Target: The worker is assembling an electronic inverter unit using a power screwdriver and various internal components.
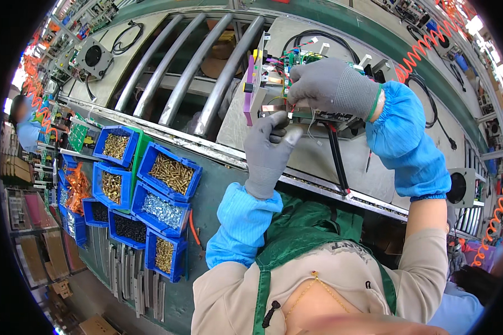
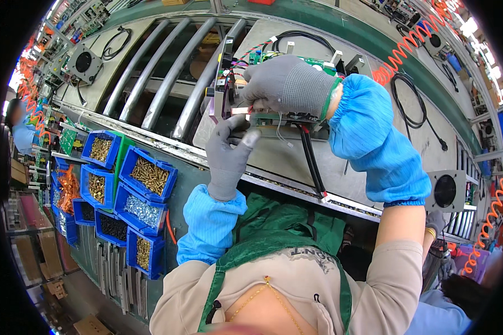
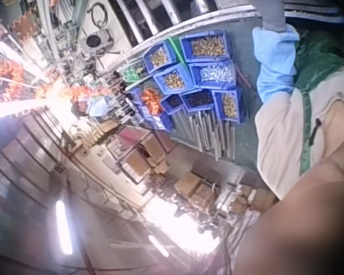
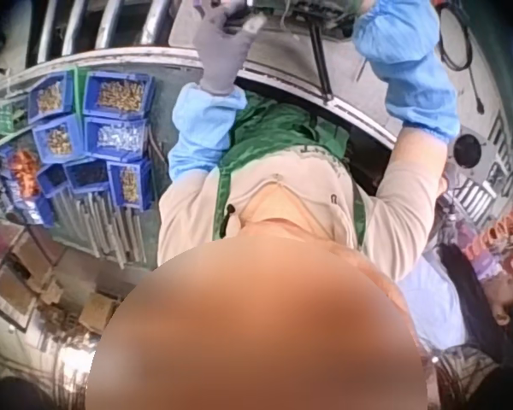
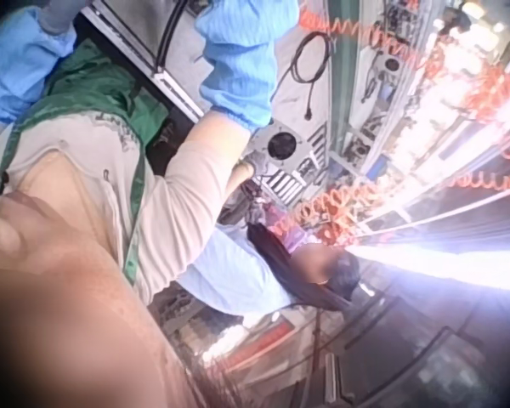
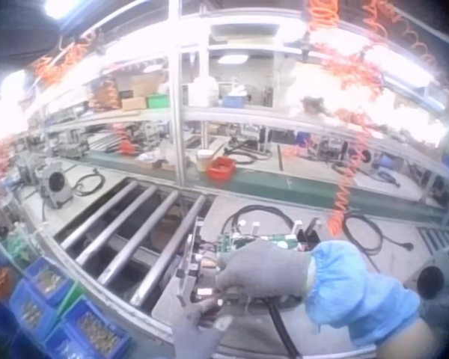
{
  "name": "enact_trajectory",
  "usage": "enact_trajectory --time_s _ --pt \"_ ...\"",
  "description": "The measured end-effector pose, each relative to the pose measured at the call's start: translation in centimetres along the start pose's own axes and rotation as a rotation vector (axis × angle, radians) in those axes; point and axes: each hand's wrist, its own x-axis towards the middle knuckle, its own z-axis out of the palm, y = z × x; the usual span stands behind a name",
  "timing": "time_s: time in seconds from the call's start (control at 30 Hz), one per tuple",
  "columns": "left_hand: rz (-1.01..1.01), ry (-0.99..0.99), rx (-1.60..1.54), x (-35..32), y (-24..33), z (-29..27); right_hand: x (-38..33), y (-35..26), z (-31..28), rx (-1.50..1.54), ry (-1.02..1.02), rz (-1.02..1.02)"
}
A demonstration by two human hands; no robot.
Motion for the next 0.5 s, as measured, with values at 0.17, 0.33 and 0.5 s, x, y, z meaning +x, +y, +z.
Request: enact_trajectory --time_s 0.17,0.33,0.5 --pt "0.062 0.035 -0.102 1.4 -0.6 0.7 0.0 -0.1 -0.6 -0.011 -0.021 0.043" --pt "-0.026 0.092 -0.226 2.1 -0.6 2.1 0.7 0.2 -0.6 0.365 -0.114 0.277" --pt "-0.092 0.081 -0.164 2.2 -1.1 2.0 1.8 0.8 -0.2 0.239 0.066 0.25"
